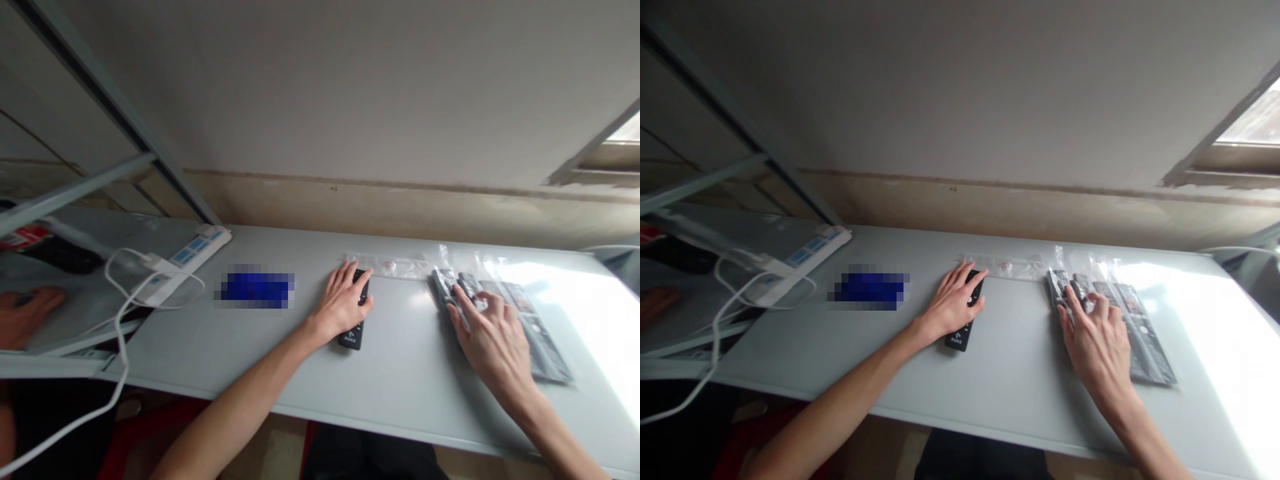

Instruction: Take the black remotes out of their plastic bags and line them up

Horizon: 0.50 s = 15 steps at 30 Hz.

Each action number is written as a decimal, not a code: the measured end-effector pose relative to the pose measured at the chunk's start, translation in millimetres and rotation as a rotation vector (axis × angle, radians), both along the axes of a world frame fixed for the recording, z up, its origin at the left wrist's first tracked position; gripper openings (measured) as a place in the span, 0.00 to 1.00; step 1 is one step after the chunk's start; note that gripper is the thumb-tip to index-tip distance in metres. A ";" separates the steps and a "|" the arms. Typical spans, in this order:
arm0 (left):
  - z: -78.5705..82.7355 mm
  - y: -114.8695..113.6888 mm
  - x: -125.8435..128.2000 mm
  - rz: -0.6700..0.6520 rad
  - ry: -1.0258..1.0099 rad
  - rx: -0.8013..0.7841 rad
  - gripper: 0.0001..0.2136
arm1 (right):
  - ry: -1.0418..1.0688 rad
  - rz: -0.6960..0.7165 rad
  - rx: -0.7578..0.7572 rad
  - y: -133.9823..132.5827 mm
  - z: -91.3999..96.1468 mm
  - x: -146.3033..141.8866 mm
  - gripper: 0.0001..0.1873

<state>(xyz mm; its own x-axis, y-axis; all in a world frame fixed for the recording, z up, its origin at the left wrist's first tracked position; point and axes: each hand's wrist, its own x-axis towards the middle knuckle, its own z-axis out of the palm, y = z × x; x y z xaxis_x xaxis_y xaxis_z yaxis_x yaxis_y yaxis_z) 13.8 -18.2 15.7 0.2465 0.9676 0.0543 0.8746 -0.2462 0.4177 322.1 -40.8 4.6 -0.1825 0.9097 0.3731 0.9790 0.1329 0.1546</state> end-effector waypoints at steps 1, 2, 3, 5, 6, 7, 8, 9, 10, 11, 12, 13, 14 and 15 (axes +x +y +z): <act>0.2 -0.1 -0.1 0.000 0.001 -0.001 0.30 | 0.008 0.002 -0.004 -1.5 0.5 0.9 0.28; 0.4 -0.2 -0.1 0.000 0.003 -0.003 0.30 | 0.018 0.002 -0.012 -2.8 1.2 1.9 0.29; 0.8 -0.3 -0.1 0.001 0.004 -0.005 0.30 | 0.029 0.000 -0.020 -4.1 1.9 2.9 0.29; 1.5 -0.5 0.0 0.003 0.004 -0.010 0.30 | 0.054 -0.011 -0.028 -6.3 3.4 5.0 0.31; 1.7 -0.6 0.1 0.004 0.004 -0.011 0.30 | 0.065 -0.021 -0.027 -7.3 3.9 6.0 0.31; 2.0 -0.7 0.2 0.005 0.004 -0.011 0.30 | 0.071 -0.029 -0.024 -8.5 4.2 6.8 0.31; 2.1 -0.7 0.3 0.005 0.004 -0.009 0.30 | 0.074 -0.030 -0.022 -9.8 4.3 7.4 0.32; 2.2 -0.8 0.4 0.005 0.006 -0.008 0.30 | 0.074 -0.026 -0.017 -11.5 4.2 7.7 0.32; 2.2 -0.8 0.5 0.005 0.009 -0.007 0.30 | 0.075 -0.017 -0.010 -13.5 3.9 7.6 0.32; 2.2 -0.8 0.5 0.004 0.011 -0.008 0.30 | 0.075 -0.004 -0.004 -15.9 3.4 7.1 0.33; 2.2 -0.8 0.5 0.004 0.012 -0.009 0.30 | 0.076 0.010 0.004 -18.6 2.9 6.2 0.34; 2.1 -0.8 0.5 0.004 0.012 -0.009 0.30 | 0.076 0.026 0.008 -21.5 2.3 4.9 0.36; 2.1 -0.8 0.4 0.004 0.012 -0.008 0.30 | 0.074 0.044 0.006 -24.5 1.8 3.3 0.37; 2.1 -0.7 0.3 0.003 0.013 -0.006 0.30 | 0.071 0.061 -0.001 -27.2 1.2 1.4 0.37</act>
<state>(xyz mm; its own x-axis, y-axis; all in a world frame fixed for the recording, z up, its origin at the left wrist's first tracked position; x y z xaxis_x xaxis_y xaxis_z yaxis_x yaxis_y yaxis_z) 14.1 -18.8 17.8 0.2443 0.9686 0.0456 0.8805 -0.2413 0.4080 323.5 -68.0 5.8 -0.2109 0.8979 0.3863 0.9775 0.1932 0.0845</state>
